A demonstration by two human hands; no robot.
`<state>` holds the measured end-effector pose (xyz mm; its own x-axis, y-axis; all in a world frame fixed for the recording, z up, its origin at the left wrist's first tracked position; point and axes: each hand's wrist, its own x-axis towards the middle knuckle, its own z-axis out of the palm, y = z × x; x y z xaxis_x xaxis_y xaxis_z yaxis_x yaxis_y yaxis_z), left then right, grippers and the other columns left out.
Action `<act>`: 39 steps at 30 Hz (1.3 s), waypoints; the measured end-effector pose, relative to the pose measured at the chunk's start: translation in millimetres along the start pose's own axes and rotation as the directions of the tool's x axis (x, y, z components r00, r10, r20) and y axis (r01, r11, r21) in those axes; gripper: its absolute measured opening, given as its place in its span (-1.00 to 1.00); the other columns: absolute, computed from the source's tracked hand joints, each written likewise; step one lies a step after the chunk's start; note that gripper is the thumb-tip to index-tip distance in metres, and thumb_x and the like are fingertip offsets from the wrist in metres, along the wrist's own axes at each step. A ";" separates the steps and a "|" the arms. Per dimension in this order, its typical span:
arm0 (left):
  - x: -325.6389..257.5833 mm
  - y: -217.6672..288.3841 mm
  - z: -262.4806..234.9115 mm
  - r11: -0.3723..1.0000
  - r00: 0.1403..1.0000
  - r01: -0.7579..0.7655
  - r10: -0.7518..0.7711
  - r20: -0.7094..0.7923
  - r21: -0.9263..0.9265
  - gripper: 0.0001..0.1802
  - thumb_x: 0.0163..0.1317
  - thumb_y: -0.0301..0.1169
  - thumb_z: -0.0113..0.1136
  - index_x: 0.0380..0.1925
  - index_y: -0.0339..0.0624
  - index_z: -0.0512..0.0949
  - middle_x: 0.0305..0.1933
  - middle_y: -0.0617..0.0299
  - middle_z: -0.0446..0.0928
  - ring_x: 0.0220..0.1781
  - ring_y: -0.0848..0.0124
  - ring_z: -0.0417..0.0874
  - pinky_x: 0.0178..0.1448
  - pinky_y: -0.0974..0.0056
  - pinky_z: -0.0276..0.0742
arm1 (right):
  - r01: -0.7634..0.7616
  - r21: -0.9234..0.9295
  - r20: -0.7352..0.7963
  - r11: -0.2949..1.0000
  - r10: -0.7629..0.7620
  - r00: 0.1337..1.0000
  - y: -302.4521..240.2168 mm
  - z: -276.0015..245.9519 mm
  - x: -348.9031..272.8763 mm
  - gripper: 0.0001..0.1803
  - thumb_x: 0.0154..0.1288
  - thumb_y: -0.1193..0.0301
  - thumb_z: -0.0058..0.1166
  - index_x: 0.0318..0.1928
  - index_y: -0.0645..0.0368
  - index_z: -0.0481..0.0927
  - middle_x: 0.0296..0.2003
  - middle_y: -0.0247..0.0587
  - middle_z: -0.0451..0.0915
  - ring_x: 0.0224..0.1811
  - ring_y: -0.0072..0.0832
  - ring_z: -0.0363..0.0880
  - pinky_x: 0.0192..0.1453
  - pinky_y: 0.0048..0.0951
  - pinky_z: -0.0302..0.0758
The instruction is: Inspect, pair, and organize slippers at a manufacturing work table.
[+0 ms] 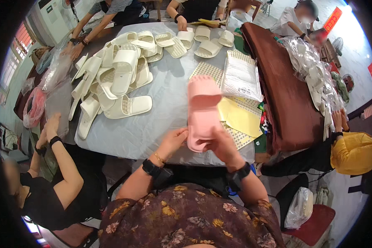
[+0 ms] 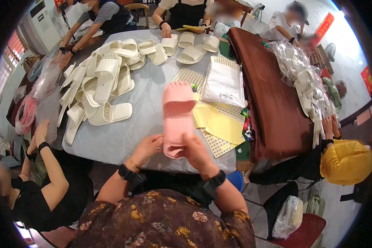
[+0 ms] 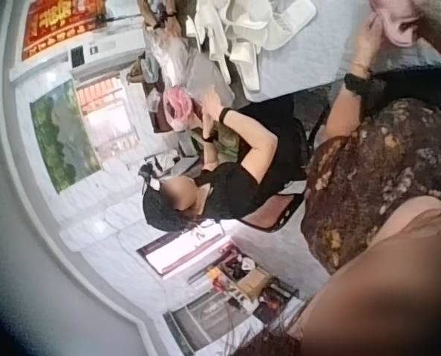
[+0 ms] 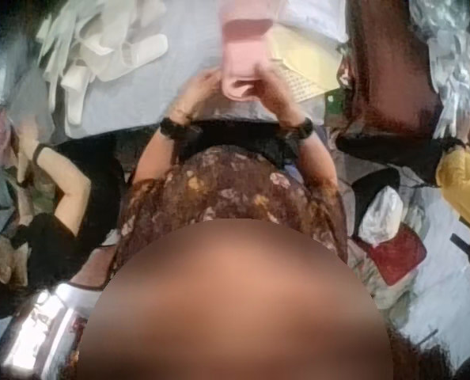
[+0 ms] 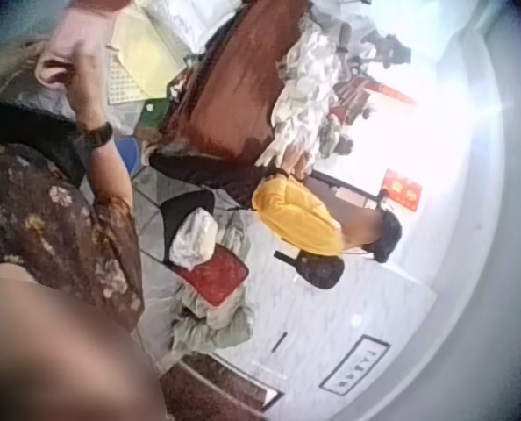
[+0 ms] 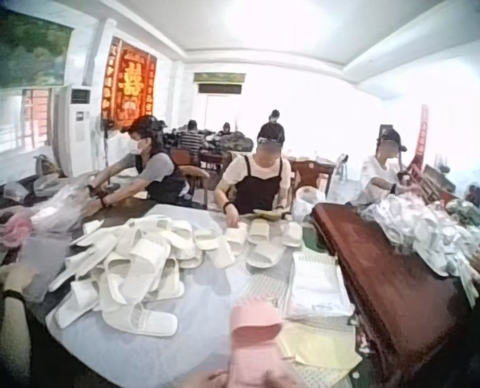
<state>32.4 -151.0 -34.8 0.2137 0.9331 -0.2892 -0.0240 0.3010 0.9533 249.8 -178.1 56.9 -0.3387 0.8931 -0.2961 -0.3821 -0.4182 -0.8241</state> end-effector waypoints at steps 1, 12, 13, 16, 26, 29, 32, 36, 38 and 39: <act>-5.6 -3.4 2.0 0.992 0.997 0.062 -0.057 0.049 -0.112 -0.67 0.49 -0.25 0.02 0.00 -0.26 0.60 -0.14 0.27 0.67 -0.15 0.53 0.62 -0.10 0.34 0.55 | -0.154 -0.052 0.076 0.987 0.158 0.985 10.2 0.0 7.1 -0.50 0.56 0.07 -0.07 0.14 0.29 0.49 -0.13 -0.04 0.72 -0.28 -0.39 0.73 -0.32 -0.41 0.64; -18.0 -1.7 -20.4 0.662 0.744 -0.273 0.605 -0.283 0.698 -0.37 0.34 -0.22 0.27 0.31 -0.33 0.38 0.27 -0.15 0.45 0.29 0.05 0.49 0.29 0.11 0.45 | 0.084 -0.970 -0.084 0.230 -0.636 0.767 75.3 -34.4 25.2 -0.37 0.15 0.28 0.38 0.15 0.32 0.46 -0.08 0.07 0.51 -0.10 -0.11 0.53 -0.02 -0.19 0.52; -14.7 -0.4 -14.0 0.433 0.664 -0.282 0.732 -0.152 0.856 -0.37 0.30 -0.23 0.30 0.30 -0.31 0.40 0.26 -0.17 0.45 0.29 0.01 0.48 0.29 0.10 0.45 | 0.083 -0.980 -0.057 0.182 -0.653 0.756 76.5 -33.9 25.3 -0.31 0.12 0.25 0.40 0.19 0.32 0.44 -0.01 0.11 0.50 -0.02 -0.05 0.52 0.06 -0.14 0.51; -1.8 7.9 -3.2 0.303 0.677 -0.289 0.735 -0.030 0.908 -0.39 0.25 -0.28 0.32 0.25 -0.34 0.42 0.21 -0.16 0.51 0.23 -0.01 0.54 0.29 0.07 0.45 | -0.004 -0.994 -0.065 0.107 -0.579 0.813 81.0 -28.7 24.6 -0.14 0.03 0.18 0.46 0.28 0.31 0.37 0.10 0.18 0.45 0.16 0.08 0.43 0.25 -0.03 0.40; -18.6 5.3 -48.9 0.863 0.988 0.083 -0.137 -0.074 -0.498 -0.37 0.38 -0.21 0.23 0.36 -0.26 0.35 0.20 0.00 0.57 0.15 0.05 0.63 0.19 0.04 0.57 | -0.038 -0.990 -0.113 0.135 -0.604 0.789 90.5 -31.8 24.8 -0.03 -0.08 0.21 0.51 0.33 0.28 0.33 0.20 0.20 0.42 0.25 0.09 0.39 0.32 -0.05 0.39; -29.6 -3.1 -52.4 0.873 0.746 -0.147 0.407 -0.527 0.465 -0.23 0.31 -0.13 0.30 0.40 -0.27 0.29 0.34 -0.11 0.41 0.34 0.02 0.46 0.34 0.01 0.43 | -0.045 -0.989 -0.122 0.143 -0.593 0.796 92.2 -33.4 25.6 -0.03 -0.08 0.22 0.50 0.33 0.28 0.33 0.20 0.22 0.42 0.25 0.10 0.39 0.33 -0.05 0.38; -38.3 1.0 -39.3 0.567 0.754 -0.119 0.586 -0.298 0.815 -0.17 0.21 -0.17 0.38 0.40 -0.29 0.28 0.41 -0.18 0.26 0.45 -0.02 0.30 0.43 -0.03 0.30 | -0.047 -0.986 -0.132 0.159 -0.579 0.804 91.2 -33.1 26.0 -0.04 -0.08 0.23 0.50 0.33 0.30 0.33 0.20 0.24 0.42 0.25 0.12 0.38 0.35 -0.04 0.37; -38.2 15.8 -6.1 0.292 0.774 -0.275 0.633 0.031 0.916 -0.19 0.17 -0.24 0.36 0.37 -0.34 0.29 0.39 -0.23 0.30 0.40 -0.08 0.33 0.43 -0.05 0.29 | -0.032 -0.989 -0.110 0.143 -0.579 0.808 87.9 -30.4 24.8 -0.06 -0.08 0.24 0.49 0.31 0.32 0.34 0.19 0.26 0.42 0.25 0.14 0.37 0.37 -0.04 0.35; -29.8 20.5 -0.2 0.256 0.807 -0.225 0.589 0.033 0.940 -0.20 0.15 -0.28 0.35 0.37 -0.32 0.31 0.35 -0.22 0.35 0.37 -0.11 0.35 0.43 -0.05 0.29 | -0.050 -0.989 -0.121 0.139 -0.568 0.814 86.5 -29.3 24.4 -0.08 -0.08 0.24 0.48 0.29 0.33 0.36 0.19 0.28 0.42 0.25 0.14 0.37 0.37 -0.05 0.34; -24.5 21.0 -2.1 0.253 0.788 -0.217 0.616 0.016 0.943 -0.24 0.18 -0.31 0.31 0.37 -0.32 0.31 0.33 -0.22 0.37 0.35 -0.11 0.38 0.42 -0.02 0.31 | -0.024 -0.991 -0.098 0.134 -0.578 0.810 86.2 -28.9 24.9 -0.09 -0.07 0.25 0.48 0.29 0.33 0.36 0.19 0.27 0.42 0.25 0.14 0.37 0.37 -0.05 0.34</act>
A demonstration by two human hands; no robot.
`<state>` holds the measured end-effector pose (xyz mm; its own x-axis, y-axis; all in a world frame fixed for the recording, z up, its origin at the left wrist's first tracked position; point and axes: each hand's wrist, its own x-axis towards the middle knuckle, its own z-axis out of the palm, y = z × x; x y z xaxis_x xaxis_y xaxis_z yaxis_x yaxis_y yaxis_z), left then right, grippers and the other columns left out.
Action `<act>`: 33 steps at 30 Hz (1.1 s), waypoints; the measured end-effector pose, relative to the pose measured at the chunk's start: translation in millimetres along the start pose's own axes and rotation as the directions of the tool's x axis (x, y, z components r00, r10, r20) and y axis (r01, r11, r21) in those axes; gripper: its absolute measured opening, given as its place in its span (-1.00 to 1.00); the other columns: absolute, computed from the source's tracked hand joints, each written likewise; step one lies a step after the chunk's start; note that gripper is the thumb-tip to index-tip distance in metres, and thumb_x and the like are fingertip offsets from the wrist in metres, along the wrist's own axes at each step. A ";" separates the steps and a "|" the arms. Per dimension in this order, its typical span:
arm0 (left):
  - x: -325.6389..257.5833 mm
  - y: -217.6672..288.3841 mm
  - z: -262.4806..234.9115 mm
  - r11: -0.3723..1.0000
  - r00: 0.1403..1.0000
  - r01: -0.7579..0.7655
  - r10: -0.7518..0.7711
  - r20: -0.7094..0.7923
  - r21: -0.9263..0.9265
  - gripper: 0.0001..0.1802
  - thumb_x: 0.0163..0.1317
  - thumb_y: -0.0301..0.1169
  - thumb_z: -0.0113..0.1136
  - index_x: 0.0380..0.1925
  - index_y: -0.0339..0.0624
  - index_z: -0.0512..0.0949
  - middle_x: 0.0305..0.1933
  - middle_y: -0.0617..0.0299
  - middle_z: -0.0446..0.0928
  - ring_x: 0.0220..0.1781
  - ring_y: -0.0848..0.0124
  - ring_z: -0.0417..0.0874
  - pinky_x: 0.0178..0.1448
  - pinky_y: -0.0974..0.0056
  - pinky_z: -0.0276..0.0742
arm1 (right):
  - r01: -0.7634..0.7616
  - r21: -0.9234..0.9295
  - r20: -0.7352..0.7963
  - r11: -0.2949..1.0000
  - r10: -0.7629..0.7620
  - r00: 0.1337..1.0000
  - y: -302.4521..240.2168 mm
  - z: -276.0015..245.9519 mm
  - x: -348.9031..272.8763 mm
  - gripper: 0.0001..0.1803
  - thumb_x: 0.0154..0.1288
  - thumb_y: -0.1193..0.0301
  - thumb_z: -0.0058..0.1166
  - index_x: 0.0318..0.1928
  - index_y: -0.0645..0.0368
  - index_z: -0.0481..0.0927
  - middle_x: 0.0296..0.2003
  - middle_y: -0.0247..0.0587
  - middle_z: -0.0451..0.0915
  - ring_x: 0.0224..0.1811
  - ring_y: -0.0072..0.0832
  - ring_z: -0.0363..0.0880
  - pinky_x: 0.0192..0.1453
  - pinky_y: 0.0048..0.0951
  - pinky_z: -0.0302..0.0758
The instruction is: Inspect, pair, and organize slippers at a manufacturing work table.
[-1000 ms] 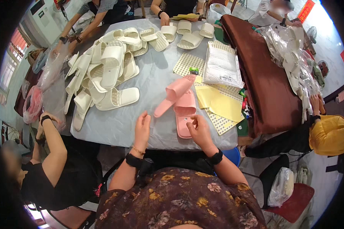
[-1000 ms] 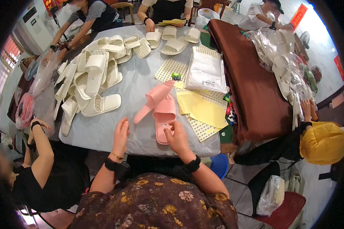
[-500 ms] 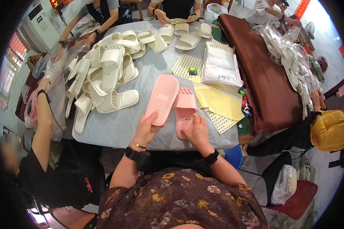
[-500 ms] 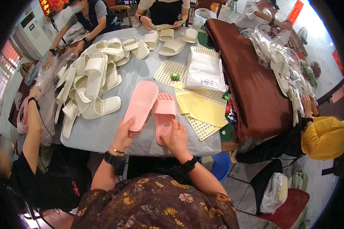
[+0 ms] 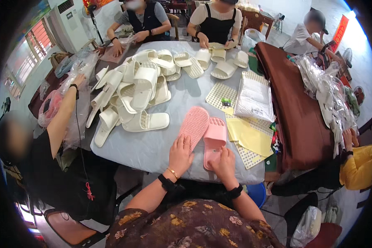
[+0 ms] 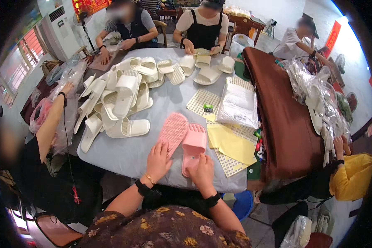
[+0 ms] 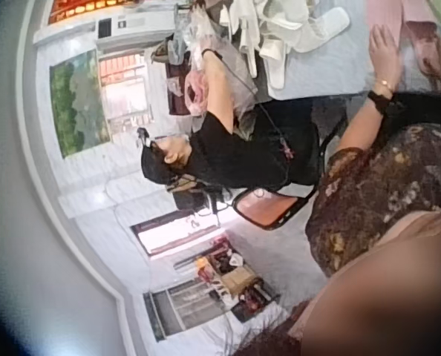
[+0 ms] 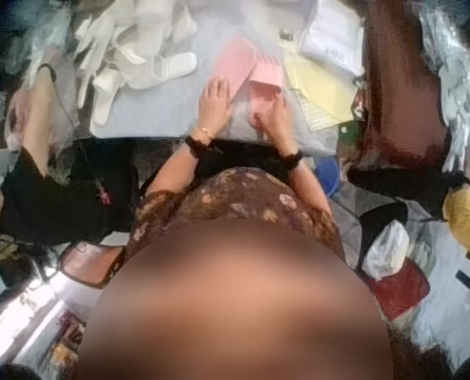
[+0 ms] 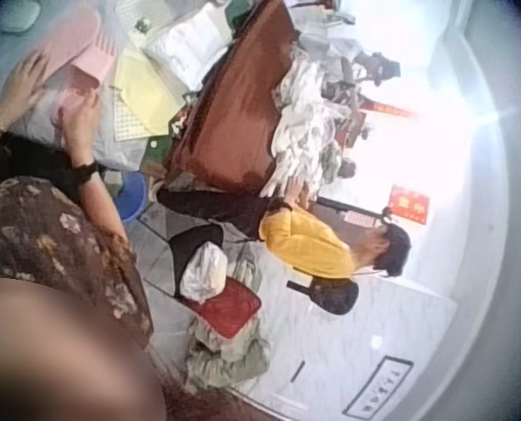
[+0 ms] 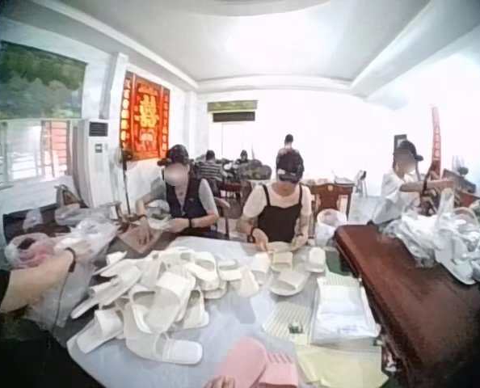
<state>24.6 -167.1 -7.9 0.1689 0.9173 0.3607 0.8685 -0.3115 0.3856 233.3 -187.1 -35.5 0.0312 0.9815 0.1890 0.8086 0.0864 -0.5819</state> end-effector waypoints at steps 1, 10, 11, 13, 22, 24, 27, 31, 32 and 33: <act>3.8 -5.4 2.3 1.000 0.999 0.002 -0.002 -0.032 0.004 -0.28 0.22 -0.34 0.27 0.37 -0.32 0.31 0.30 -0.22 0.40 0.33 -0.12 0.41 0.41 0.01 0.34 | 0.008 -0.007 0.002 1.000 -0.008 1.000 0.0 -0.4 -0.2 -0.09 -0.07 0.25 0.47 0.29 0.33 0.36 0.19 0.26 0.42 0.25 0.14 0.37 0.36 -0.05 0.34; -29.9 -61.7 13.7 0.386 0.883 0.379 -0.423 0.204 -0.841 -0.39 0.29 -0.53 0.08 0.36 -0.42 0.29 0.28 -0.12 0.45 0.27 0.21 0.54 0.32 0.25 0.46 | -0.005 -0.037 0.024 0.999 0.006 1.000 -2.8 -3.8 -1.4 -0.16 -0.05 0.20 0.46 0.25 0.19 0.41 0.22 0.12 0.40 0.23 0.07 0.39 0.29 -0.04 0.40; -34.2 -61.8 13.8 0.510 0.877 0.412 -0.446 0.178 -0.755 -0.35 0.26 -0.52 0.15 0.37 -0.41 0.28 0.31 -0.10 0.43 0.29 0.22 0.52 0.35 0.22 0.44 | 0.007 -0.058 0.030 0.998 -0.006 1.000 -5.4 -4.8 -2.4 -0.16 -0.06 0.19 0.46 0.25 0.18 0.40 0.23 0.10 0.39 0.23 0.07 0.39 0.28 -0.04 0.40; -39.6 -57.3 14.6 0.735 0.912 0.385 -0.398 0.105 -0.558 -0.26 0.18 -0.48 0.27 0.38 -0.38 0.28 0.33 -0.09 0.40 0.32 0.17 0.49 0.38 0.17 0.41 | 0.020 -0.093 0.050 0.995 -0.016 0.999 -11.4 -6.9 -4.6 -0.14 -0.07 0.18 0.46 0.27 0.16 0.40 0.27 0.12 0.37 0.24 0.08 0.38 0.28 -0.02 0.39; -44.0 -17.7 13.3 0.938 0.988 0.148 -0.129 0.083 -0.313 -0.35 0.04 -0.39 0.42 0.19 -0.30 0.51 0.33 -0.17 0.36 0.33 -0.11 0.42 0.42 0.04 0.36 | 0.037 -0.142 0.134 0.989 -0.018 0.991 -21.3 -10.7 -6.1 -0.04 -0.07 0.15 0.44 0.38 0.09 0.32 0.36 0.25 0.27 0.28 0.19 0.34 0.33 0.08 0.34; -47.0 -12.1 7.8 0.932 0.987 0.151 -0.121 0.110 -0.328 -0.40 0.03 -0.39 0.43 0.13 -0.29 0.55 0.33 -0.18 0.35 0.34 -0.12 0.42 0.41 0.03 0.36 | 0.071 -0.162 0.159 0.984 -0.045 0.986 -17.7 -12.5 -5.9 -0.04 -0.07 0.17 0.43 0.38 0.08 0.31 0.36 0.27 0.27 0.27 0.21 0.34 0.34 0.08 0.33; -54.9 -0.2 -1.9 0.935 0.977 0.144 -0.082 0.195 -0.325 -0.43 0.03 -0.38 0.44 0.10 -0.28 0.57 0.32 -0.21 0.35 0.27 -0.12 0.45 0.38 0.02 0.38 | 0.111 -0.122 0.217 0.986 -0.083 0.973 -9.5 -17.3 -4.3 -0.06 -0.07 0.19 0.43 0.37 0.09 0.33 0.35 0.29 0.27 0.26 0.22 0.34 0.35 0.06 0.33; -53.5 10.6 -18.5 0.988 0.982 -0.001 0.030 0.185 -0.155 -0.47 0.07 -0.39 0.40 0.09 -0.24 0.57 0.19 -0.11 0.45 0.14 -0.07 0.53 0.24 0.00 0.46 | 0.174 -0.080 0.246 0.981 -0.150 0.958 1.3 -25.0 -1.1 -0.11 -0.04 0.23 0.42 0.35 0.11 0.36 0.35 0.23 0.29 0.26 0.19 0.35 0.36 0.04 0.33; -47.6 11.9 -20.5 0.985 0.985 -0.026 0.054 0.165 -0.170 -0.48 0.09 -0.40 0.38 0.10 -0.23 0.56 0.15 -0.07 0.48 0.10 -0.05 0.55 0.19 0.00 0.48 | 0.165 -0.063 0.249 0.984 -0.145 0.958 2.9 -26.1 -1.0 -0.12 -0.03 0.24 0.42 0.34 0.11 0.37 0.35 0.21 0.30 0.27 0.18 0.35 0.36 0.04 0.32; -40.0 13.3 -21.1 0.983 0.988 -0.039 0.064 0.138 -0.180 -0.49 0.11 -0.41 0.36 0.11 -0.21 0.56 0.11 -0.03 0.51 0.06 -0.03 0.57 0.15 0.01 0.50 | 0.154 -0.061 0.256 0.986 -0.134 0.957 3.6 -26.7 -1.8 -0.14 -0.02 0.25 0.42 0.34 0.12 0.37 0.35 0.19 0.30 0.27 0.16 0.35 0.36 0.03 0.32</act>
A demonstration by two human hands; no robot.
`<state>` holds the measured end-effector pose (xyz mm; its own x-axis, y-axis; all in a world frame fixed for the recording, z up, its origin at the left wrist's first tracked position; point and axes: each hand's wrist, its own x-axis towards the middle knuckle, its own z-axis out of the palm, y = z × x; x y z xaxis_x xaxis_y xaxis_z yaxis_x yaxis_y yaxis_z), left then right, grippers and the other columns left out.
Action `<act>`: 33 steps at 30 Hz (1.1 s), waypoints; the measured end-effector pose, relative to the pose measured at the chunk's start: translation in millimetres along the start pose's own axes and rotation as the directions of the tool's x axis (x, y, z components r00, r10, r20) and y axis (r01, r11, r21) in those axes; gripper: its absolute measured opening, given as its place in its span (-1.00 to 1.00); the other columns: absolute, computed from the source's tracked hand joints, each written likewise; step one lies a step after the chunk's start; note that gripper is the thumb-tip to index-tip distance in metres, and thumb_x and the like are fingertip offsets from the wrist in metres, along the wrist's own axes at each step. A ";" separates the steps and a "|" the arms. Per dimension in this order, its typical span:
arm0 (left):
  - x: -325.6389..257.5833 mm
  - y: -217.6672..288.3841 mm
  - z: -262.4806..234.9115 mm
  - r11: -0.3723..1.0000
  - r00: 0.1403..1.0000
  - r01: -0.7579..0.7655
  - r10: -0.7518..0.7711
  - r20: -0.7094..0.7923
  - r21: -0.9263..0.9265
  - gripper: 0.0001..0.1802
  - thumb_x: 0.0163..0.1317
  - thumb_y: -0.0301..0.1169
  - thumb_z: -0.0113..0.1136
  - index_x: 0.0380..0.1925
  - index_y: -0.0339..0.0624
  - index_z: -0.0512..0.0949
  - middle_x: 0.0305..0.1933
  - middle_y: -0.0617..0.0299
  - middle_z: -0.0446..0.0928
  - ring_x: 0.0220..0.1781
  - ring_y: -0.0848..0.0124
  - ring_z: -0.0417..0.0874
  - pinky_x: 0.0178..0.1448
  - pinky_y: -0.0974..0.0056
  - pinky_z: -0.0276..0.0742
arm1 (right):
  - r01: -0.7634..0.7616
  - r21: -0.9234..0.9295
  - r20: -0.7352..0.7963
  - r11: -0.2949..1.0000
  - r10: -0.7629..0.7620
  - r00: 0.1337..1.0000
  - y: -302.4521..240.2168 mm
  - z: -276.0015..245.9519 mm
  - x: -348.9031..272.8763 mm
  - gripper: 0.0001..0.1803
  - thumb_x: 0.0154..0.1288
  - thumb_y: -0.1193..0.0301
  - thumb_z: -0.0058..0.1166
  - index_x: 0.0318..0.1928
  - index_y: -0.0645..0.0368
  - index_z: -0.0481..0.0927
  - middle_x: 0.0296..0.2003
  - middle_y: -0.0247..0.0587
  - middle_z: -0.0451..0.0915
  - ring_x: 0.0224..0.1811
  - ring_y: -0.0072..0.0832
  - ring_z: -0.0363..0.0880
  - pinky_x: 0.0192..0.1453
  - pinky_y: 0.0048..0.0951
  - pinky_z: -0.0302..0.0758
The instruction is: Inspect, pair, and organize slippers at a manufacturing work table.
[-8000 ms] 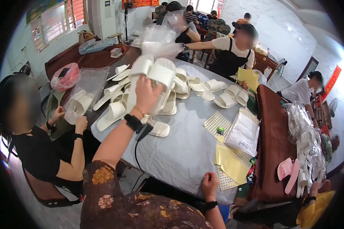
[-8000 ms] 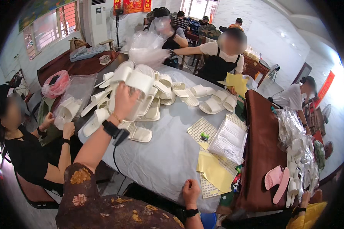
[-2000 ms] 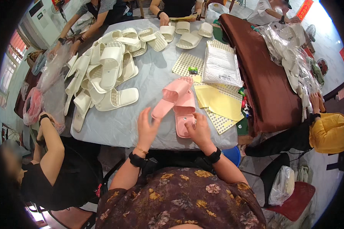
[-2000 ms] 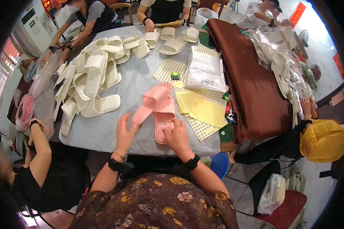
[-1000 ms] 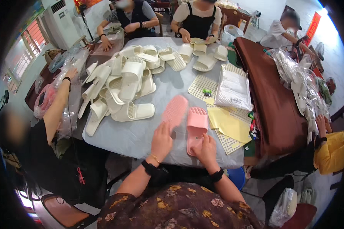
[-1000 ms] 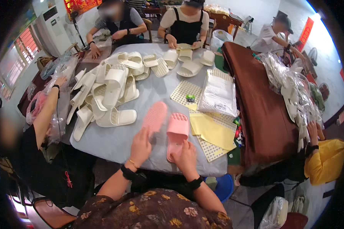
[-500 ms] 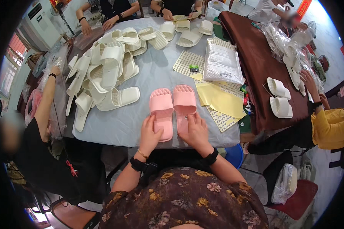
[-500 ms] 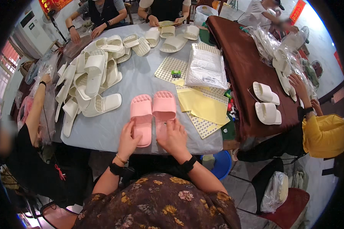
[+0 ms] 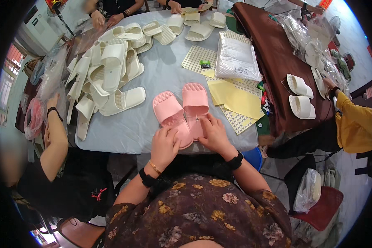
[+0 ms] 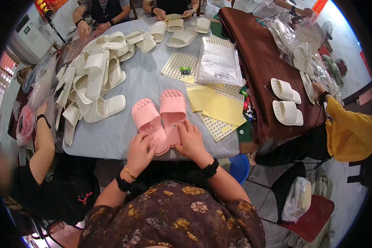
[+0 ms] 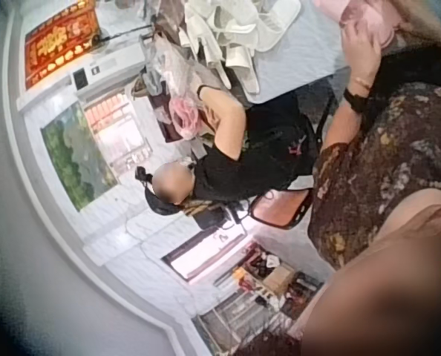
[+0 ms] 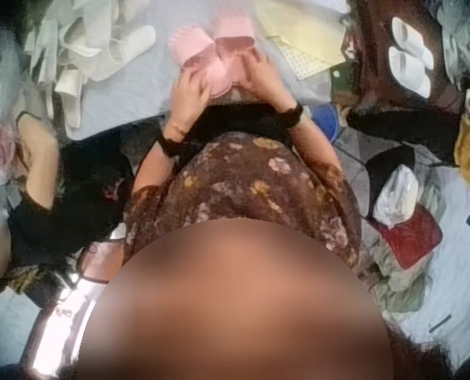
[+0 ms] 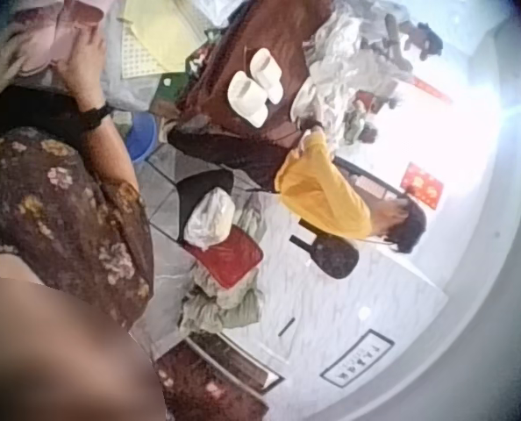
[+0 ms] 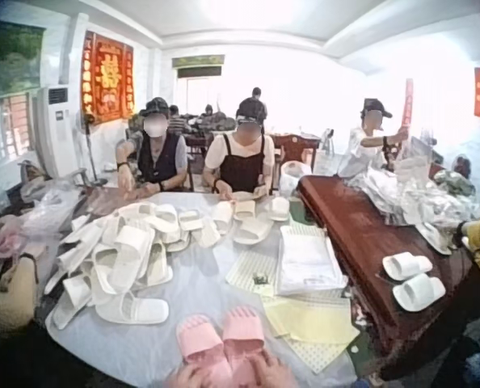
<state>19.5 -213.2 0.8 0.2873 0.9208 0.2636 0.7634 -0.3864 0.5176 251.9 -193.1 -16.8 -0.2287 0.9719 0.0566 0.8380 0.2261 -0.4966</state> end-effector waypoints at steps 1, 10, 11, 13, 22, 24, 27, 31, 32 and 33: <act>9.1 1.3 0.2 0.997 0.998 -0.069 0.069 -0.009 -0.034 -0.51 0.13 -0.42 0.34 0.11 -0.21 0.55 0.07 0.01 0.52 0.03 0.00 0.57 0.11 0.03 0.51 | 0.000 0.022 -0.016 1.000 0.000 1.000 0.0 0.3 -1.0 -0.14 -0.02 0.25 0.42 0.33 0.13 0.37 0.35 0.17 0.31 0.28 0.15 0.35 0.37 0.03 0.32; 82.6 4.8 44.8 0.873 0.890 -0.446 0.409 0.201 0.199 -0.61 0.16 -0.35 0.27 0.02 -0.17 0.59 -0.12 0.14 0.55 -0.15 0.23 0.60 -0.11 0.16 0.57 | -0.035 -0.026 -0.033 0.999 0.034 0.999 0.2 4.4 -5.3 -0.11 0.01 0.20 0.43 0.37 0.12 0.35 0.38 0.11 0.30 0.34 0.10 0.32 0.39 0.00 0.30; 83.5 0.3 47.1 0.871 0.903 -0.409 0.344 0.257 0.273 -0.61 0.16 -0.32 0.27 0.00 -0.17 0.59 -0.12 0.16 0.55 -0.16 0.25 0.59 -0.13 0.16 0.58 | -0.039 -0.030 -0.020 0.999 0.039 0.999 0.7 4.0 -6.3 -0.10 0.01 0.19 0.43 0.38 0.11 0.35 0.38 0.11 0.30 0.35 0.09 0.32 0.39 0.00 0.30; 80.6 -8.5 49.8 0.854 0.918 -0.375 0.286 0.275 0.361 -0.63 0.16 -0.28 0.25 -0.05 -0.17 0.62 -0.10 0.20 0.56 -0.17 0.28 0.59 -0.17 0.16 0.56 | -0.036 -0.028 -0.037 0.999 0.035 0.999 1.2 3.4 -6.9 -0.12 0.02 0.20 0.43 0.37 0.09 0.36 0.36 0.06 0.32 0.33 0.07 0.33 0.36 0.01 0.32; 51.5 -23.3 57.2 0.871 0.927 -0.350 0.375 -0.005 0.346 -0.61 0.22 -0.26 0.21 0.00 -0.20 0.65 0.13 0.26 0.59 -0.17 0.29 0.53 -0.13 0.15 0.51 | -0.015 0.032 -0.297 0.999 0.024 0.955 -0.1 13.0 25.9 -0.77 0.10 0.32 0.32 -0.24 0.12 0.65 -0.23 -0.12 0.60 -0.10 -0.10 0.54 -0.03 -0.09 0.48; 51.0 -26.4 59.7 0.894 0.931 -0.343 0.364 -0.021 0.289 -0.60 0.22 -0.27 0.22 0.02 -0.21 0.65 0.17 0.26 0.59 -0.15 0.29 0.52 -0.11 0.16 0.50 | -0.018 0.001 -0.312 1.000 0.017 0.950 -2.1 17.4 31.9 -0.82 0.12 0.34 0.31 -0.31 0.14 0.64 -0.34 -0.13 0.59 -0.18 -0.11 0.57 -0.08 -0.12 0.52; 50.3 -30.4 63.3 0.907 0.930 -0.342 0.364 -0.053 0.245 -0.60 0.21 -0.28 0.22 0.02 -0.21 0.65 0.17 0.26 0.58 -0.15 0.28 0.52 -0.08 0.14 0.49 | -0.052 -0.042 -0.338 0.998 0.035 0.940 -4.0 24.2 36.5 -0.84 0.14 0.35 0.27 -0.34 0.14 0.61 -0.36 -0.12 0.60 -0.22 -0.11 0.58 -0.11 -0.11 0.52; 50.0 -32.1 65.7 0.912 0.934 -0.332 0.353 -0.048 0.240 -0.61 0.23 -0.29 0.21 0.03 -0.20 0.65 0.17 0.26 0.59 -0.12 0.25 0.52 -0.04 0.12 0.48 | -0.092 -0.035 -0.349 0.995 0.074 0.934 -3.4 34.2 39.9 -0.85 0.18 0.36 0.21 -0.38 0.17 0.59 -0.37 -0.08 0.60 -0.23 -0.06 0.59 -0.12 -0.07 0.52; 49.9 -31.9 65.3 0.913 0.935 -0.333 0.353 -0.046 0.238 -0.61 0.23 -0.29 0.21 0.03 -0.20 0.65 0.18 0.26 0.59 -0.12 0.25 0.53 -0.04 0.12 0.48 | -0.114 -0.003 -0.361 0.993 0.106 0.926 -3.2 36.2 40.6 -0.85 0.19 0.37 0.19 -0.39 0.18 0.58 -0.37 -0.07 0.61 -0.23 -0.05 0.60 -0.12 -0.05 0.52; 50.0 -31.2 64.9 0.917 0.938 -0.323 0.343 -0.046 0.235 -0.61 0.24 -0.29 0.20 0.03 -0.19 0.65 0.18 0.26 0.59 -0.11 0.25 0.53 -0.03 0.12 0.48 | -0.120 0.036 -0.376 0.992 0.124 0.918 -3.0 37.4 41.4 -0.85 0.19 0.37 0.17 -0.40 0.19 0.57 -0.36 -0.05 0.61 -0.22 -0.04 0.60 -0.12 -0.04 0.52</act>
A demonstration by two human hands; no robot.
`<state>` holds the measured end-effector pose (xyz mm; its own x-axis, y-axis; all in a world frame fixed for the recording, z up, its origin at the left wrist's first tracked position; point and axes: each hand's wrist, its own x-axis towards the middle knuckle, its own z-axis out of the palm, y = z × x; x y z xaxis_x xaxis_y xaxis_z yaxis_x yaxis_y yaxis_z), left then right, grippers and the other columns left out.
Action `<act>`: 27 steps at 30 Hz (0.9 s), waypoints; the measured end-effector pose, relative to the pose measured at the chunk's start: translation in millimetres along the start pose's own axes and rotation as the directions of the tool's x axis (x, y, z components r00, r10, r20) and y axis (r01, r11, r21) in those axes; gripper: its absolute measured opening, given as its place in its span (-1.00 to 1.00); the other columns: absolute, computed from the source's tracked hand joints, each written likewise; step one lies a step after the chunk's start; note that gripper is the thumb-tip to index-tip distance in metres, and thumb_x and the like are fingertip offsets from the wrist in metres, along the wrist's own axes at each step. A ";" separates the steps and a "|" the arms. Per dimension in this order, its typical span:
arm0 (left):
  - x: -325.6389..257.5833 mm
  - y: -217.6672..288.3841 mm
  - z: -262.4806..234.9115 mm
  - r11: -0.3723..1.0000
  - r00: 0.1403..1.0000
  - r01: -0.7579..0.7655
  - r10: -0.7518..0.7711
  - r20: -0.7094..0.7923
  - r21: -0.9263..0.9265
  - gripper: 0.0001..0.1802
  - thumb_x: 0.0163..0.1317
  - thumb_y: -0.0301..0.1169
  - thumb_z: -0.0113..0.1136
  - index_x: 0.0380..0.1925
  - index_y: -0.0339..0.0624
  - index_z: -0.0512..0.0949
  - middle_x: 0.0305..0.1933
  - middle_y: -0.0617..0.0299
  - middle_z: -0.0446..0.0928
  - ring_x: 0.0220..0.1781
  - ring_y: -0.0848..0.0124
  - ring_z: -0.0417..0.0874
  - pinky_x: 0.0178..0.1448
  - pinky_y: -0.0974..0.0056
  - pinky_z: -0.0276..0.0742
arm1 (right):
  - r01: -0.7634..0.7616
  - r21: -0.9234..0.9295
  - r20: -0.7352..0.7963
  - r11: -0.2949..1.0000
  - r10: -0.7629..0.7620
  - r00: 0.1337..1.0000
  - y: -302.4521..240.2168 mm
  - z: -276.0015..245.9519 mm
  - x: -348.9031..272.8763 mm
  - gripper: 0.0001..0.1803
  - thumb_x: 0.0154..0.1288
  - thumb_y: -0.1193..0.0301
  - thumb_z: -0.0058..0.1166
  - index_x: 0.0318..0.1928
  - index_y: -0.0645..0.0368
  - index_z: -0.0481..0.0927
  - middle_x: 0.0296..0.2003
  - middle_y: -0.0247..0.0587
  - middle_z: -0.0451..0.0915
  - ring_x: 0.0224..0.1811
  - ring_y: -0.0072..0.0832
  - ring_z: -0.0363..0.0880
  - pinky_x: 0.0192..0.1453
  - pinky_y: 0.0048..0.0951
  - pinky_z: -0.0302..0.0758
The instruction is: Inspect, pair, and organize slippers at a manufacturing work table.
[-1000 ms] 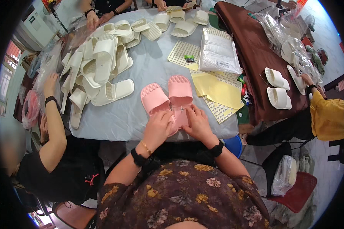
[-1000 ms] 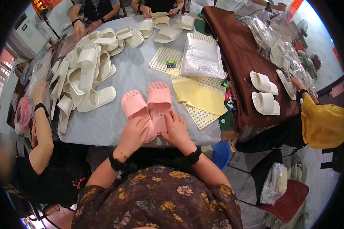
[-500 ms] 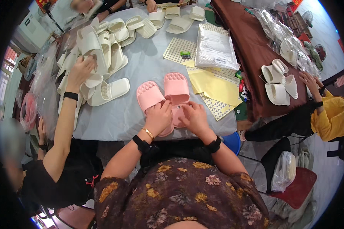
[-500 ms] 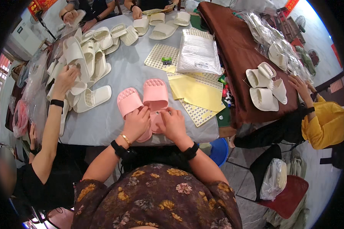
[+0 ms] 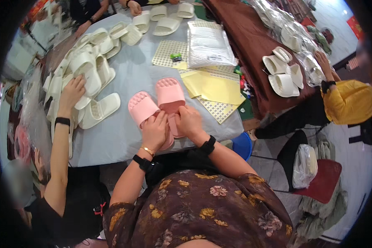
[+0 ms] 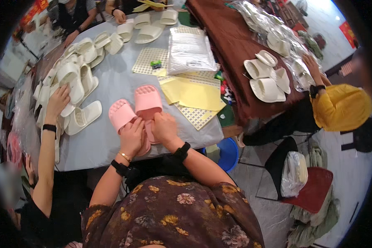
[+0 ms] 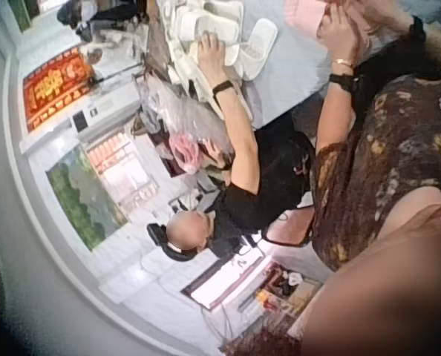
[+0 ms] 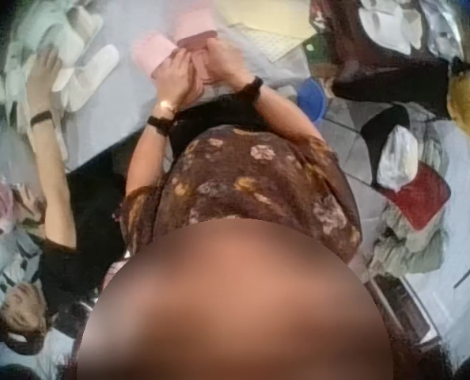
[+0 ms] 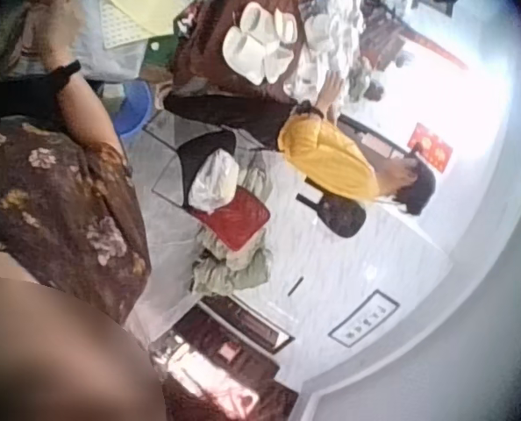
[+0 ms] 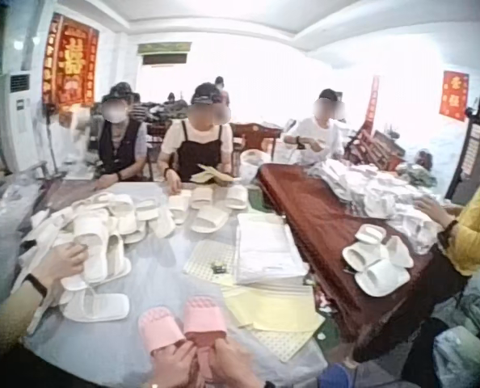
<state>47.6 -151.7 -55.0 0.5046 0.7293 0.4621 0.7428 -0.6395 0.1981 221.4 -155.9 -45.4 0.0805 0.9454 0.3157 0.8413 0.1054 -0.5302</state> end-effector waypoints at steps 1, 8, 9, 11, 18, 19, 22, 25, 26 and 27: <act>-0.2 0.7 -1.1 1.000 1.000 -0.005 0.005 -0.002 0.018 -0.61 0.24 -0.29 0.20 0.03 -0.20 0.65 0.19 0.25 0.58 -0.08 0.24 0.53 -0.02 0.12 0.47 | -0.022 0.074 -0.010 0.997 0.023 1.000 0.7 0.3 0.9 -0.87 0.18 0.40 0.13 -0.43 0.20 0.55 -0.40 0.01 0.61 -0.30 0.00 0.60 -0.17 -0.01 0.51; 3.0 2.8 -3.6 1.000 1.000 -0.001 0.001 0.005 0.012 -0.62 0.22 -0.33 0.23 0.01 -0.25 0.65 0.18 0.22 0.59 -0.10 0.20 0.52 0.03 0.10 0.49 | 0.026 0.252 0.011 0.967 -0.030 0.999 -1.7 -11.4 -3.6 -0.88 0.19 0.44 0.16 -0.42 0.24 0.57 -0.44 0.03 0.61 -0.36 -0.04 0.60 -0.23 -0.11 0.52; 2.8 3.0 -3.4 1.000 1.000 -0.001 0.001 0.008 0.014 -0.62 0.21 -0.34 0.24 0.01 -0.25 0.65 0.18 0.22 0.59 -0.10 0.20 0.52 0.03 0.10 0.50 | 0.011 0.341 0.012 0.940 -0.016 1.000 4.8 -20.3 -7.8 -0.89 0.20 0.46 0.18 -0.40 0.24 0.59 -0.44 0.02 0.61 -0.39 -0.09 0.61 -0.27 -0.17 0.53; 2.5 3.4 -2.9 1.000 0.999 0.026 -0.026 0.034 0.003 -0.62 0.20 -0.35 0.25 0.01 -0.25 0.65 0.17 0.21 0.60 -0.10 0.20 0.52 0.04 0.10 0.50 | -0.020 0.415 -0.082 0.910 0.059 0.995 26.4 -46.0 -20.0 -0.92 0.24 0.50 0.19 -0.34 0.27 0.62 -0.47 -0.08 0.59 -0.44 -0.31 0.59 -0.31 -0.36 0.51; 3.1 4.4 -3.0 1.000 1.000 0.014 -0.014 0.012 -0.001 -0.62 0.20 -0.38 0.25 0.02 -0.26 0.64 0.17 0.19 0.60 -0.08 0.17 0.53 0.06 0.09 0.50 | -0.504 0.245 -0.280 0.828 0.558 0.781 151.1 -140.3 -40.8 -0.80 0.26 0.39 0.17 -0.31 0.32 0.65 -0.47 -0.04 0.68 -0.43 -0.39 0.66 -0.29 -0.33 0.54; 3.6 4.4 -3.3 1.000 1.000 0.009 -0.009 0.012 0.007 -0.61 0.19 -0.37 0.26 0.02 -0.26 0.65 0.17 0.21 0.60 -0.10 0.18 0.52 0.05 0.10 0.50 | -0.519 0.218 -0.280 0.827 0.562 0.778 161.0 -142.2 -42.9 -0.80 0.26 0.39 0.18 -0.31 0.32 0.66 -0.46 -0.02 0.68 -0.43 -0.33 0.67 -0.28 -0.31 0.55; 4.2 4.9 -4.7 1.000 1.000 0.000 0.000 0.008 0.011 -0.60 0.17 -0.37 0.27 0.02 -0.27 0.65 0.17 0.22 0.60 -0.12 0.20 0.52 0.03 0.10 0.51 | -0.522 0.169 -0.266 0.836 0.549 0.792 178.9 -137.8 -45.6 -0.80 0.25 0.37 0.18 -0.32 0.30 0.66 -0.44 0.04 0.68 -0.39 -0.16 0.70 -0.25 -0.22 0.57; 3.7 5.3 -6.6 1.000 1.000 -0.006 0.005 0.016 0.016 -0.60 0.17 -0.38 0.27 0.02 -0.27 0.65 0.18 0.23 0.60 -0.12 0.20 0.51 0.04 0.11 0.50 | -0.535 0.081 -0.265 0.841 0.535 0.802 187.7 -132.1 -44.0 -0.80 0.24 0.37 0.18 -0.34 0.30 0.66 -0.43 0.08 0.68 -0.34 -0.04 0.70 -0.22 -0.13 0.58; 4.1 5.1 -7.1 1.000 1.000 -0.007 0.007 0.019 0.022 -0.60 0.17 -0.38 0.27 0.02 -0.27 0.65 0.18 0.23 0.60 -0.12 0.19 0.51 0.04 0.11 0.50 | -0.542 0.052 -0.270 0.839 0.534 0.801 189.4 -131.3 -42.2 -0.80 0.24 0.37 0.18 -0.35 0.30 0.66 -0.42 0.09 0.68 -0.32 -0.01 0.70 -0.21 -0.10 0.58; 3.9 5.1 -7.5 1.000 1.000 -0.005 0.005 0.019 0.022 -0.60 0.18 -0.38 0.27 0.02 -0.27 0.65 0.18 0.23 0.60 -0.12 0.20 0.51 0.04 0.11 0.50 | -0.564 -0.001 -0.253 0.826 0.545 0.799 190.4 -130.5 -40.9 -0.79 0.22 0.35 0.19 -0.32 0.28 0.63 -0.40 0.09 0.69 -0.28 0.03 0.70 -0.19 -0.04 0.58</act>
<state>50.1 -154.0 -45.7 0.5162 0.7309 0.4465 0.7500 -0.6375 0.1764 448.0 -214.8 -56.6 0.6585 0.7348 0.1625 0.6498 -0.4462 -0.6153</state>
